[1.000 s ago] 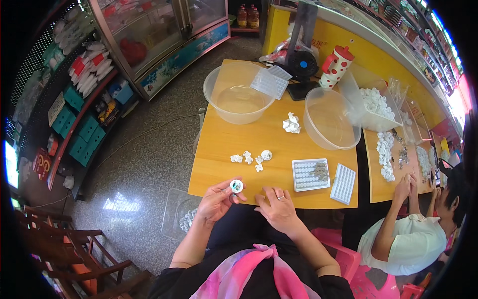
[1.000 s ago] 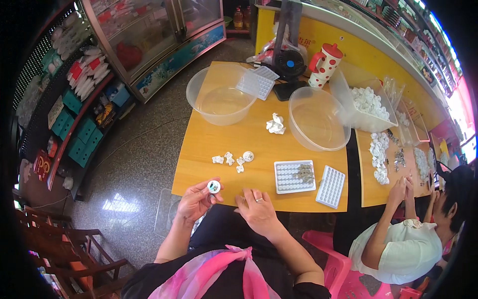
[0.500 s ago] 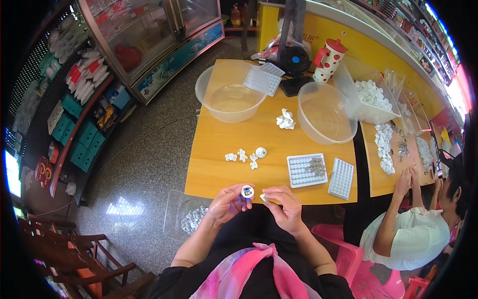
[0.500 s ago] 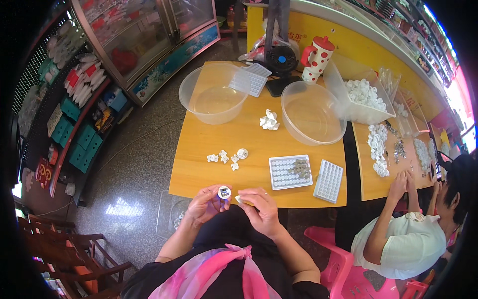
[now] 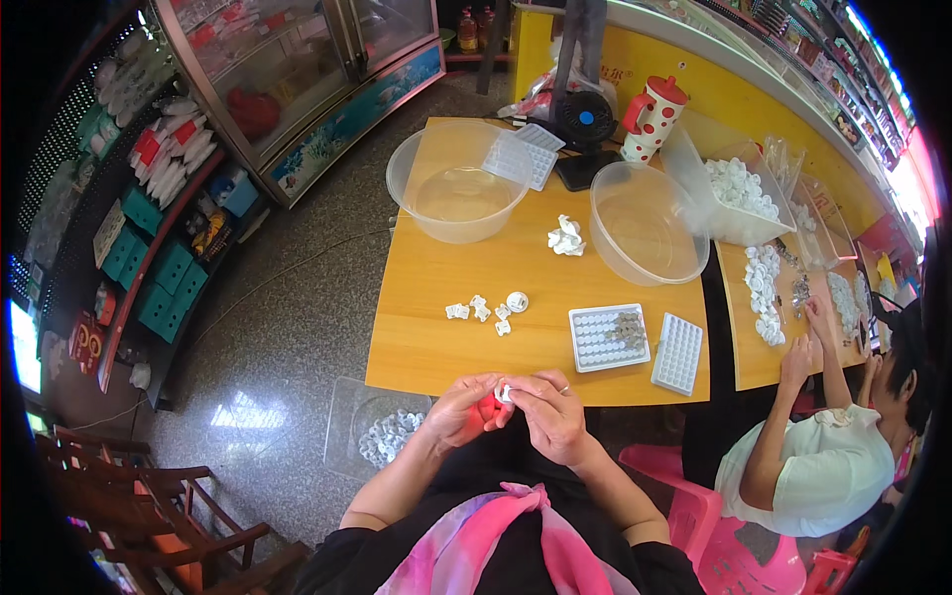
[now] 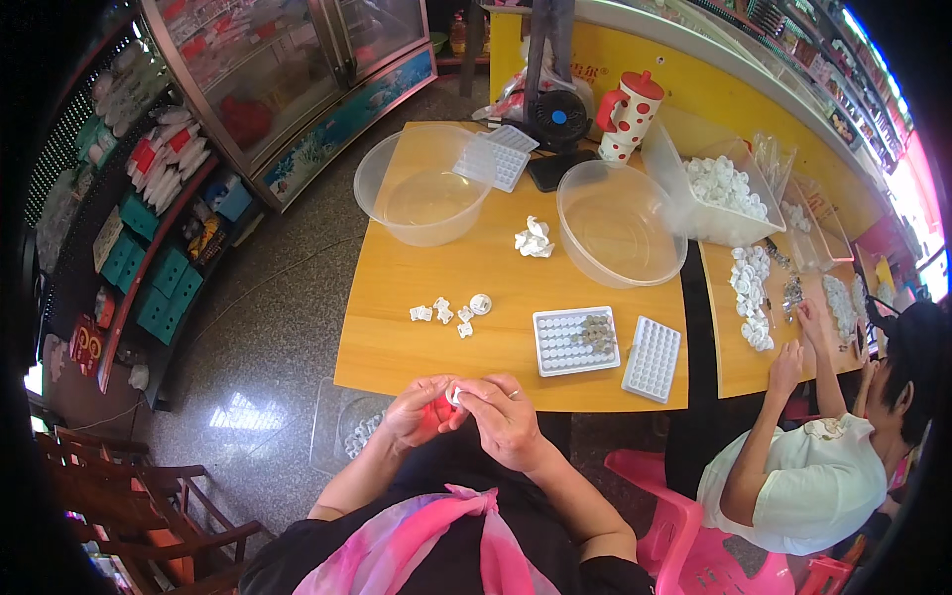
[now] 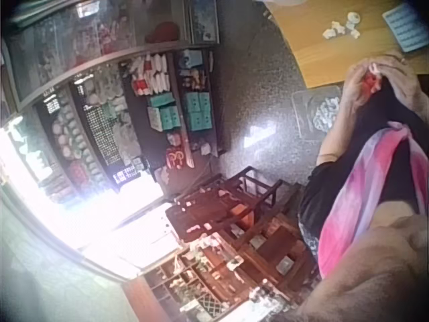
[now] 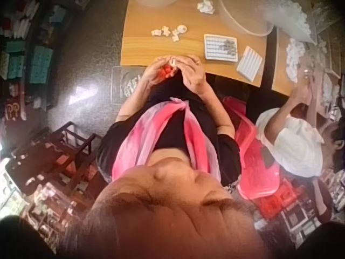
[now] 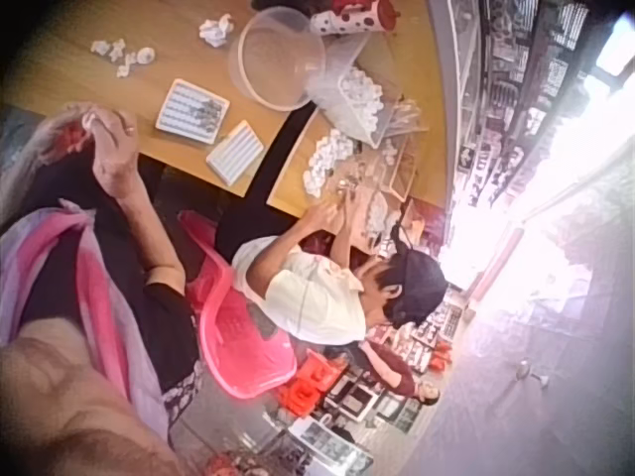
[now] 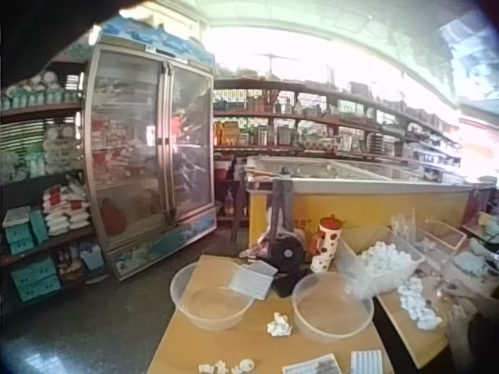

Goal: The person assembles small light modules by inserting batteries and electronic components from a tray into plastic housings by hand and testing the lights.

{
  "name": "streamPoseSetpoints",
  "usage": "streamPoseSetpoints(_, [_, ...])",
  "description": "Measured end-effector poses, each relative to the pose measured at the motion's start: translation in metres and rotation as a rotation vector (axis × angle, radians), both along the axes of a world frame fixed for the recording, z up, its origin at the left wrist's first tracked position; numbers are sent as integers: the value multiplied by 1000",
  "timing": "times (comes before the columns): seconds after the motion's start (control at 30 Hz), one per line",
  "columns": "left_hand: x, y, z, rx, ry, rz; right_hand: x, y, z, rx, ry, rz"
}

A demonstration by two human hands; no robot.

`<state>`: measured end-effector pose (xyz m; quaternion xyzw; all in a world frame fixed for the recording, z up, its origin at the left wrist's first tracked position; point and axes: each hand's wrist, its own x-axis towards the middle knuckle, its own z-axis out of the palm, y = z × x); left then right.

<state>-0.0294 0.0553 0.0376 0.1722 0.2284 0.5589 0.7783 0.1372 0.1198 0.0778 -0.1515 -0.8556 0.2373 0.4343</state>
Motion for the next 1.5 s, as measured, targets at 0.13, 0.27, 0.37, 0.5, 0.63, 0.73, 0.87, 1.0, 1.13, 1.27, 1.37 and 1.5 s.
streamPoseSetpoints(0.13, [3, -1, 6, -19, 38, 18, -1, -2, 2, 34, -6, -28])
streamPoseSetpoints(0.27, [3, -1, 8, -12, 50, 29, -3, -3, 1, 60, 0, -44])
streamPoseSetpoints(0.37, [2, -1, 9, -3, 71, 21, -3, -2, 1, 61, -2, -42])
streamPoseSetpoints(0.5, [3, -1, 8, 4, 50, 12, -2, -2, 1, 76, -21, -44])
streamPoseSetpoints(0.63, [2, -2, 5, 16, 25, -6, -2, -3, 4, 45, -21, -38])
streamPoseSetpoints(0.73, [2, -3, 1, 25, -6, 19, -2, 0, 5, 68, -2, -32])
streamPoseSetpoints(0.87, [4, -2, 2, 23, 56, 53, 1, -4, -1, -154, -24, -160])
streamPoseSetpoints(1.0, [10, -2, -2, -26, 195, 134, 3, -4, -8, -901, 139, -2])
streamPoseSetpoints(1.13, [12, -2, -1, -1, 380, 130, 4, -3, -24, -930, 198, -30])
streamPoseSetpoints(1.27, [9, -1, 8, 22, 544, 103, 4, -2, -27, -991, 233, -53])
streamPoseSetpoints(1.37, [11, -1, 17, 4, 629, 113, 5, -1, -31, -959, 229, -24])
streamPoseSetpoints(1.5, [15, -1, 12, 12, 628, 171, 4, -1, -19, -919, 188, -38])
